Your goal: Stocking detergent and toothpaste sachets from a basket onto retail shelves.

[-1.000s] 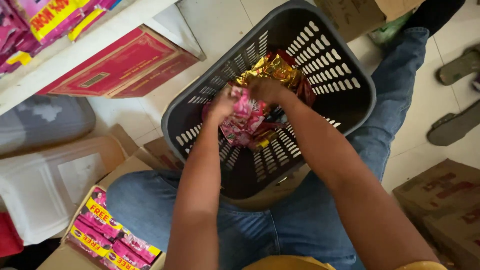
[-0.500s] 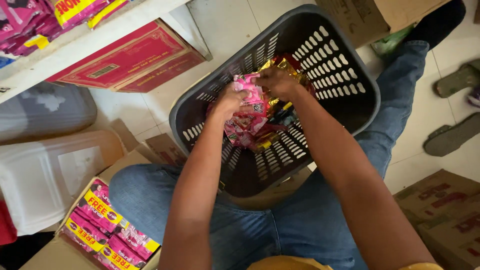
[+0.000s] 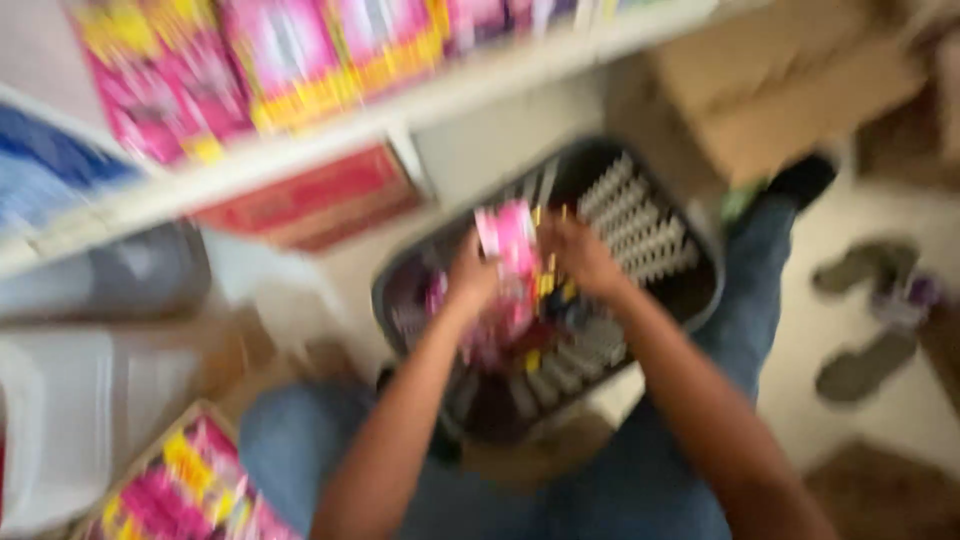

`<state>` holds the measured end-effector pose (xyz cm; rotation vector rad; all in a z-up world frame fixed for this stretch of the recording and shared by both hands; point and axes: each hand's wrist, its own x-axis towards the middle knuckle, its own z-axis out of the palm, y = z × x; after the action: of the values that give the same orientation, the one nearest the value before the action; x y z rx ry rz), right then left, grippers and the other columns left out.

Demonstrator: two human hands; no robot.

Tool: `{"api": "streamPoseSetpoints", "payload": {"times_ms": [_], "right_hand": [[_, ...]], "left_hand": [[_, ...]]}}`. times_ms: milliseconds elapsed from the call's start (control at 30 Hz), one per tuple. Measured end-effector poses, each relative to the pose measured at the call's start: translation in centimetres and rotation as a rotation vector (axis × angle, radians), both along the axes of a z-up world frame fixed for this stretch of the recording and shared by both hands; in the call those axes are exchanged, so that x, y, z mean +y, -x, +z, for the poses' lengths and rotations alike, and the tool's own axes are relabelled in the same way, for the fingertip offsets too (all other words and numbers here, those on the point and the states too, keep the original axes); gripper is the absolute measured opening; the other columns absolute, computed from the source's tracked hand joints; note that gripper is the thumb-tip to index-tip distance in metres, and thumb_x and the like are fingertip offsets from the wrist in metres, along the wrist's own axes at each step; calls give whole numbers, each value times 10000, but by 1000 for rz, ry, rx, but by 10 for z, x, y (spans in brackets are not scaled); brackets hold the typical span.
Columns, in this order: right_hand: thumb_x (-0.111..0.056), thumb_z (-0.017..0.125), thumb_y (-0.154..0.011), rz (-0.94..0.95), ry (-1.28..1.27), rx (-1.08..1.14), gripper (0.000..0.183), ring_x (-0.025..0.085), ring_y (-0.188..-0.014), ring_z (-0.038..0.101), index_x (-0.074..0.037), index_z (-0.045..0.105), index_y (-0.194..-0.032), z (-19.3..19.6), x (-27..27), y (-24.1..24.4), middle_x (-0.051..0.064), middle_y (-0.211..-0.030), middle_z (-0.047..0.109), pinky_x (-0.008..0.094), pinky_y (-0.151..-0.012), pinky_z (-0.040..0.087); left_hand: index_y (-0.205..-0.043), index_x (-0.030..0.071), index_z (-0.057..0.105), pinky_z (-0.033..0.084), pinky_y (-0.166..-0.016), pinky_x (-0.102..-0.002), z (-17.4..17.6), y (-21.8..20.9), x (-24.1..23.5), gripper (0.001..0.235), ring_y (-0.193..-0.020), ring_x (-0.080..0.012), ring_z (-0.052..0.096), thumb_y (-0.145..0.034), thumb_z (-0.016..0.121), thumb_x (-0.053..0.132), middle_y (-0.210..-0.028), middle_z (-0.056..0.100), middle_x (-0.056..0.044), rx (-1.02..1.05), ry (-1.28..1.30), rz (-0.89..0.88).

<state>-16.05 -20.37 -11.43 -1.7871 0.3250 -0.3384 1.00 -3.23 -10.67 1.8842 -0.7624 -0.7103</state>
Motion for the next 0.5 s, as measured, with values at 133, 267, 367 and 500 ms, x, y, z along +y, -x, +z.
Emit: {"api": "streamPoseSetpoints", "payload": {"times_ms": [133,267,367,500], "right_hand": [[-168,649,-982,-237,18,188,271,123,-702,639,-29,674,-1214,99,5,-24,44,-849,693,297,-613,536],[-153,647,-974,-371,-263,18,281,109,-607,619,-10,645,-1215,162,-18,-57,48,-815,689,261,-542,507],[-151,644,-991,-461,-219,-83,266,116,-530,577,-1,640,-1211,210,-43,-88,62,-759,659,263,-482,461],[-139,620,-1011,-579,-114,-173,247,108,-523,583,24,671,-1189,251,-76,-132,73,-731,679,269,-464,462]], "left_hand": [[-1337,42,555,568,-760,-413,87,11,-17,417,-909,-238,687,-929,638,37,-1103,712,-135,204,153,36],[-1350,34,484,590,-637,-332,150,6,-48,419,-714,-174,682,-947,598,15,-928,681,-99,337,414,126],[-1382,30,439,586,-655,-308,206,-5,-81,461,-718,-154,685,-952,604,12,-905,668,-95,229,606,182],[-1317,-4,504,596,-703,-318,230,-28,-130,338,-780,-161,711,-988,571,32,-976,685,-99,171,726,275]]}}
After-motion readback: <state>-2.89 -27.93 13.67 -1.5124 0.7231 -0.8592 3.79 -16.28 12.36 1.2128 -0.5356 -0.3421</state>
